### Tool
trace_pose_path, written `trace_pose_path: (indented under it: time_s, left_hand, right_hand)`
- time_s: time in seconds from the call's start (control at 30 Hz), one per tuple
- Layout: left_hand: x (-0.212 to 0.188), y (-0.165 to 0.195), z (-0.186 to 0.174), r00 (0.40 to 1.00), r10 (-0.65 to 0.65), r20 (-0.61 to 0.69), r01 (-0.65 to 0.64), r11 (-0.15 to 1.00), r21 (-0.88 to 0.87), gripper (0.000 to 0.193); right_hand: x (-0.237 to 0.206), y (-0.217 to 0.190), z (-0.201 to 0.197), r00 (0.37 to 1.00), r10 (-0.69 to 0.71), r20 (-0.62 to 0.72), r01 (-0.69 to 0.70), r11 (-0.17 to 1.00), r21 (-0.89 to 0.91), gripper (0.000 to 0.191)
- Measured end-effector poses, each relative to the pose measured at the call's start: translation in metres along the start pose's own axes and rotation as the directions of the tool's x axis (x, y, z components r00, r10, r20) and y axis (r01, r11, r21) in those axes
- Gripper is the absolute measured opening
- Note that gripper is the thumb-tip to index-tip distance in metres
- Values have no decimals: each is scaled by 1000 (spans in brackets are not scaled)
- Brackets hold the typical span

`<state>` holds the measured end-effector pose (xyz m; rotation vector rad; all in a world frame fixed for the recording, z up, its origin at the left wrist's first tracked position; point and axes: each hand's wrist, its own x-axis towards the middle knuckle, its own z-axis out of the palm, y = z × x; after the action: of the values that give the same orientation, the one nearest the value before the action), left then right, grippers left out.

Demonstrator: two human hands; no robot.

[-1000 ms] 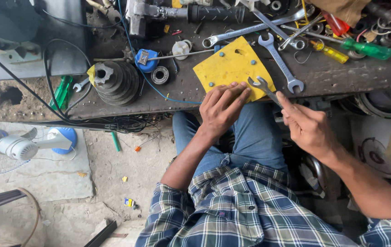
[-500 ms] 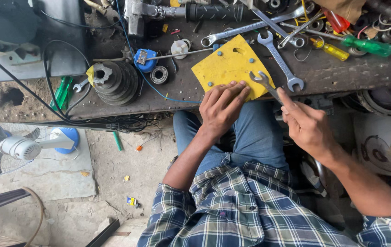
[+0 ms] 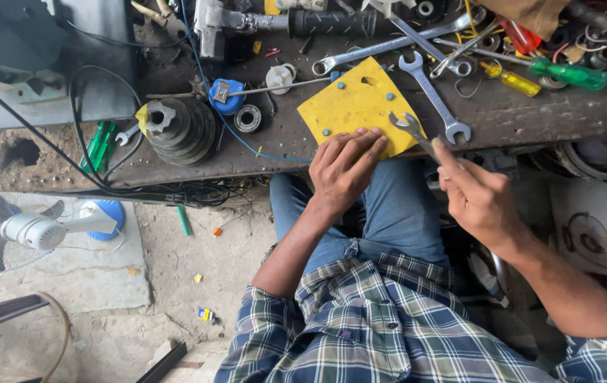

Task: The person uses a wrench to press and rotate a bolt into a yellow plastic sheet, creating holes. The person repeats this process at multiple locations on the sheet while holding it on their lap.

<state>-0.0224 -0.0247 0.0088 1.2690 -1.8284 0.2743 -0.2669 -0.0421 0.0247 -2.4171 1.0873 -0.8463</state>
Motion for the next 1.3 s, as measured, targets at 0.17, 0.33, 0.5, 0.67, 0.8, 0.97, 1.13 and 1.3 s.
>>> trace_pose_path:
  time_s: [0.17, 0.33, 0.5, 0.67, 0.8, 0.97, 1.13, 1.3]
  left_hand:
    - [-2, 1, -1, 1000, -10, -3, 10, 1000, 0, 33]
    - [1, -1, -3, 1000, -2, 2, 2, 1000, 2, 31]
    - [4, -3, -4, 1000, 5, -3, -5, 1000, -15, 32]
    - [0, -1, -4, 1000, -3, 0, 3, 1000, -30, 32]
    - [0, -1, -4, 1000, -20, 5, 21, 999, -31, 32]
    - [3, -4, -6, 1000, 2, 8, -2, 1000, -15, 33]
    - [3, -2, -5, 1000, -14, -6, 14, 1000, -21, 34]
    - [1, -3, -3, 1000, -22, 2, 22, 999, -35, 35]
  right_hand:
    - [2, 1, 1, 1000, -1, 27, 2, 999, -32, 60]
    - [5, 2, 0, 999, -17, -29, 17, 1000, -5, 59]
    - [6, -1, -4, 999, -28, -33, 27, 999, -31, 59]
    - [9, -4, -5, 999, -15, 33, 18, 995, -99, 58]
    - [13, -1, -5, 994, -60, -93, 55, 997, -58, 55]
    - [15, 5, -6, 999, -44, -27, 41, 993, -114, 53]
    - [13, 2, -6, 999, -16, 31, 18, 999, -47, 59]
    - [11, -4, -5, 998, 7, 67, 6, 982, -186, 58]
